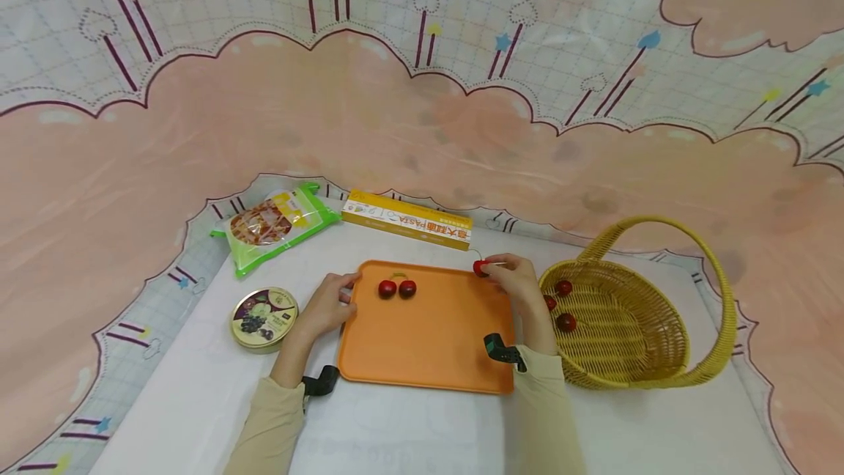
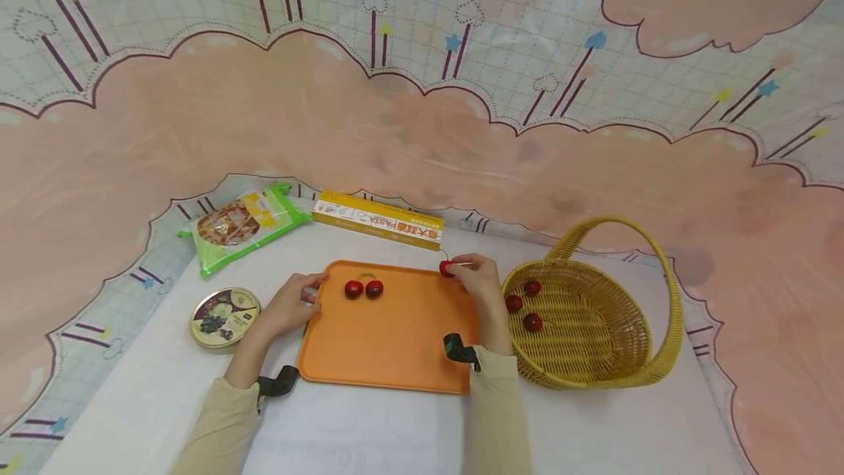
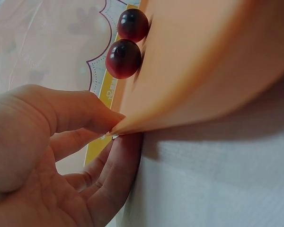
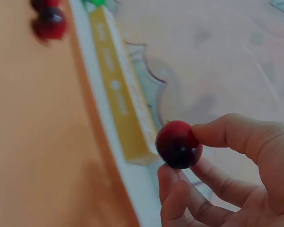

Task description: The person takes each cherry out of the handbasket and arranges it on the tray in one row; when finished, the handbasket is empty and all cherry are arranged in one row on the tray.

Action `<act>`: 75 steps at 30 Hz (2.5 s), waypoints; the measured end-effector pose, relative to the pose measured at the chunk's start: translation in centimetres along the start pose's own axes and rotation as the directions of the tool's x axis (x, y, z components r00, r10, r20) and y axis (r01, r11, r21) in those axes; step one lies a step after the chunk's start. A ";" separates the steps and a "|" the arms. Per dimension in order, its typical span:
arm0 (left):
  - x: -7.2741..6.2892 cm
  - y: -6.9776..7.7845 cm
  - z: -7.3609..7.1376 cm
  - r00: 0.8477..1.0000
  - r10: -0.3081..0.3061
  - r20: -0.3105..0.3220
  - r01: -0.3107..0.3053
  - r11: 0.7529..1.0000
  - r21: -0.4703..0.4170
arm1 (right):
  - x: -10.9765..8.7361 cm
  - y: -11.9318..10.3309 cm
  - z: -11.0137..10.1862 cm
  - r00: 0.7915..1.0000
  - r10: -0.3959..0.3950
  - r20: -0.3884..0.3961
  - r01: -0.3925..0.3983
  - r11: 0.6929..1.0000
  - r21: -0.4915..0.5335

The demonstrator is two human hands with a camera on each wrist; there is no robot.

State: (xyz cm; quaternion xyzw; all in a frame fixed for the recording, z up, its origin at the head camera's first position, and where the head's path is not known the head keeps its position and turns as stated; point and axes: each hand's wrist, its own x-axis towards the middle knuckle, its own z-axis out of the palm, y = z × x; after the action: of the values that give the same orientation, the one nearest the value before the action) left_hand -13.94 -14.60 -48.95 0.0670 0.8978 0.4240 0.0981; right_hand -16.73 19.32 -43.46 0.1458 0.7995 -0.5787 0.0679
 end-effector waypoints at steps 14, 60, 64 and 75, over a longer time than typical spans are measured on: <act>-0.1 -0.1 0.0 1.000 0.007 -0.004 -0.007 1.000 -0.007 | -0.4 1.6 6.6 0.999 0.014 0.053 -0.010 0.998 -0.065; 0.1 0.0 0.0 1.000 0.009 -0.008 -0.009 1.000 0.010 | -0.7 1.2 7.3 0.997 -0.073 0.034 0.077 0.987 -0.143; 0.0 0.0 0.0 1.000 0.002 -0.006 -0.002 1.000 0.008 | -0.7 1.1 6.4 0.997 -0.073 0.009 0.073 0.980 -0.186; 0.1 0.0 -0.1 1.000 0.007 -0.009 -0.007 1.000 0.006 | -0.5 0.7 3.4 0.999 -0.047 -0.008 0.046 0.991 -0.130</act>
State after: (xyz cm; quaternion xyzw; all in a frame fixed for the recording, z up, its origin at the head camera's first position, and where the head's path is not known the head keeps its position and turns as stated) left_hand -14.03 -14.65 -48.91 0.0687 0.8992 0.4222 0.0924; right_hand -16.23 16.23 -45.08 0.1258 0.8389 -0.5263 0.0592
